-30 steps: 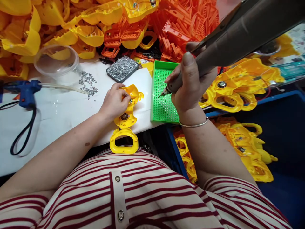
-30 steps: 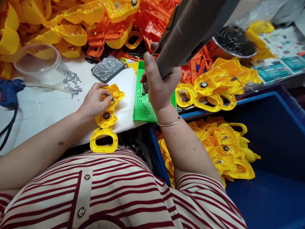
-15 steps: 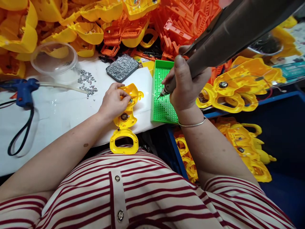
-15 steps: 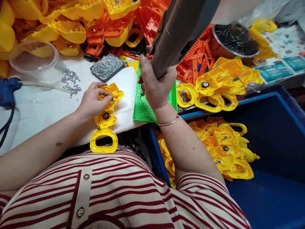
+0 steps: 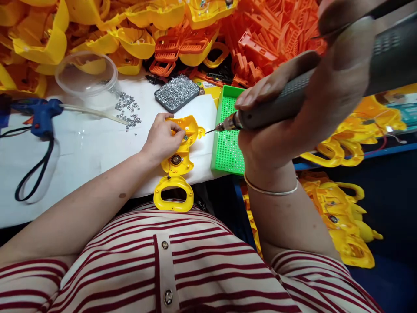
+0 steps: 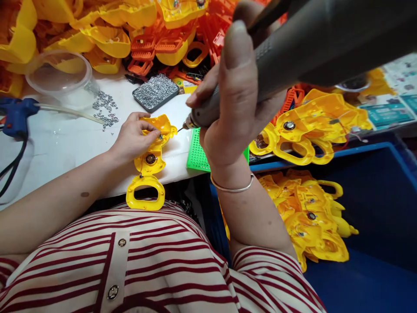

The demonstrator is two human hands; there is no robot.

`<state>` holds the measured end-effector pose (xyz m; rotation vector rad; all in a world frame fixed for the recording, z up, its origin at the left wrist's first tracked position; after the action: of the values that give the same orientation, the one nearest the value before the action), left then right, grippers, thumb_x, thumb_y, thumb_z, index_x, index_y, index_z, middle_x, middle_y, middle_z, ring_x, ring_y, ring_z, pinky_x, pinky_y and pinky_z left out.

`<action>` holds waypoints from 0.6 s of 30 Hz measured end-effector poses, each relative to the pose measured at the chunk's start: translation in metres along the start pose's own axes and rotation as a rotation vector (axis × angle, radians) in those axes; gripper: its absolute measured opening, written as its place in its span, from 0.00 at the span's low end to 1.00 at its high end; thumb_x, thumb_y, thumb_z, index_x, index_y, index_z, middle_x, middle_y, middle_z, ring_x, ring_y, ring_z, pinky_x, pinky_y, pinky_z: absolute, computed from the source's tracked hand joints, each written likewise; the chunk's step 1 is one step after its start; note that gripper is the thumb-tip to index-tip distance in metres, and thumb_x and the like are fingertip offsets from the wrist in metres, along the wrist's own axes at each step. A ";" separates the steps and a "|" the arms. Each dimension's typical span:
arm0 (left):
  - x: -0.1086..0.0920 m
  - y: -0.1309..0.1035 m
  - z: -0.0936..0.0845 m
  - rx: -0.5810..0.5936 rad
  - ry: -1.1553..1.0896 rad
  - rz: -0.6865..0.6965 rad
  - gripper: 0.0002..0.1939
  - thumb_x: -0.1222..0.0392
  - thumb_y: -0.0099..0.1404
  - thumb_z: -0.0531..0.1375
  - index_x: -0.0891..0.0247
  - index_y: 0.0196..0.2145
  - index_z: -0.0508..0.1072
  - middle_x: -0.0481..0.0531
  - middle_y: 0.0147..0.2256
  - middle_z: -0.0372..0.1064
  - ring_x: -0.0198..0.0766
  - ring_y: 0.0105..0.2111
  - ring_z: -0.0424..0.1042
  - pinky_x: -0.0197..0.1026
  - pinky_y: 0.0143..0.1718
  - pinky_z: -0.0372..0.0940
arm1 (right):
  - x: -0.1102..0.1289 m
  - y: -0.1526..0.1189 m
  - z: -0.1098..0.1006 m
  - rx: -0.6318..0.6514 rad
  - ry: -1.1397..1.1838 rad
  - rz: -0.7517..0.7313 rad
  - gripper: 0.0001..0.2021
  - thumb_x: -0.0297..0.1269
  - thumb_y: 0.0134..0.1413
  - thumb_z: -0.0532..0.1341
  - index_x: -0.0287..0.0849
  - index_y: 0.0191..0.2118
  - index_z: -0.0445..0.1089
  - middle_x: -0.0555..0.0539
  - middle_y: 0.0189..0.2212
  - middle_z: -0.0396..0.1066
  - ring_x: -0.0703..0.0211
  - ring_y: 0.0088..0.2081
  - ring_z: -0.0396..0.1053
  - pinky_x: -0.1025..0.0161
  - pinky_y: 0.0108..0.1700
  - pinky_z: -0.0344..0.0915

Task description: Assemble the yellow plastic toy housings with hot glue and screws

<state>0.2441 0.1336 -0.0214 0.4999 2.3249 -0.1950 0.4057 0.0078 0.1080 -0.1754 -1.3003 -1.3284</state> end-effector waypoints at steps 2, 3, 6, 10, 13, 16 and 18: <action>0.000 0.000 0.000 -0.005 -0.010 0.001 0.05 0.67 0.59 0.60 0.65 0.25 0.71 0.56 0.48 0.65 0.45 0.52 0.68 0.49 0.62 0.62 | -0.002 -0.009 0.013 0.053 0.011 0.065 0.29 0.69 0.57 0.50 0.45 0.42 0.65 0.48 0.47 0.71 0.76 0.19 0.60 0.67 0.20 0.67; 0.000 0.000 0.000 -0.004 -0.017 0.001 0.05 0.68 0.59 0.60 0.64 0.25 0.71 0.56 0.46 0.65 0.44 0.51 0.68 0.49 0.62 0.63 | -0.004 -0.013 0.021 0.106 0.015 0.069 0.27 0.67 0.58 0.51 0.46 0.42 0.65 0.49 0.46 0.71 0.74 0.20 0.62 0.66 0.21 0.68; 0.001 -0.001 0.000 0.012 -0.032 -0.011 0.05 0.69 0.59 0.60 0.64 0.25 0.70 0.54 0.42 0.64 0.42 0.47 0.69 0.49 0.59 0.64 | -0.011 -0.024 0.039 0.245 0.021 0.031 0.20 0.61 0.61 0.52 0.50 0.44 0.65 0.52 0.38 0.68 0.69 0.24 0.69 0.64 0.25 0.70; 0.000 -0.001 0.000 0.024 -0.037 -0.045 0.06 0.68 0.59 0.60 0.64 0.24 0.70 0.53 0.39 0.63 0.42 0.45 0.69 0.49 0.58 0.64 | -0.035 -0.027 0.046 0.296 -0.051 0.069 0.28 0.69 0.56 0.50 0.49 0.46 0.66 0.55 0.26 0.61 0.68 0.21 0.69 0.64 0.25 0.69; -0.002 0.000 -0.001 0.016 -0.035 -0.076 0.07 0.68 0.59 0.60 0.64 0.24 0.69 0.52 0.38 0.63 0.42 0.44 0.69 0.49 0.57 0.65 | -0.043 -0.026 0.047 0.291 -0.087 0.066 0.31 0.71 0.54 0.50 0.48 0.44 0.67 0.56 0.23 0.60 0.68 0.20 0.68 0.64 0.25 0.69; -0.002 0.001 -0.001 0.015 -0.010 -0.106 0.08 0.68 0.59 0.60 0.63 0.24 0.69 0.53 0.37 0.64 0.42 0.43 0.69 0.47 0.55 0.66 | -0.045 -0.026 0.048 0.297 -0.117 0.039 0.30 0.68 0.57 0.50 0.45 0.42 0.68 0.56 0.21 0.58 0.67 0.20 0.69 0.64 0.26 0.69; -0.002 0.002 0.000 0.027 -0.002 -0.112 0.08 0.68 0.59 0.60 0.63 0.23 0.70 0.53 0.37 0.64 0.42 0.43 0.69 0.46 0.55 0.66 | -0.050 -0.028 0.051 0.330 -0.141 0.050 0.31 0.69 0.58 0.48 0.44 0.41 0.68 0.56 0.21 0.58 0.67 0.21 0.70 0.63 0.26 0.69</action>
<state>0.2463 0.1349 -0.0203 0.3834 2.3526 -0.2805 0.3690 0.0660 0.0736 -0.0718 -1.6049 -1.0561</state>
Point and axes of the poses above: each hand's wrist, its own y-axis towards the middle knuckle, its own z-axis out of the palm, x = y × z, the point moved 10 cm from there along y, towards the middle knuckle
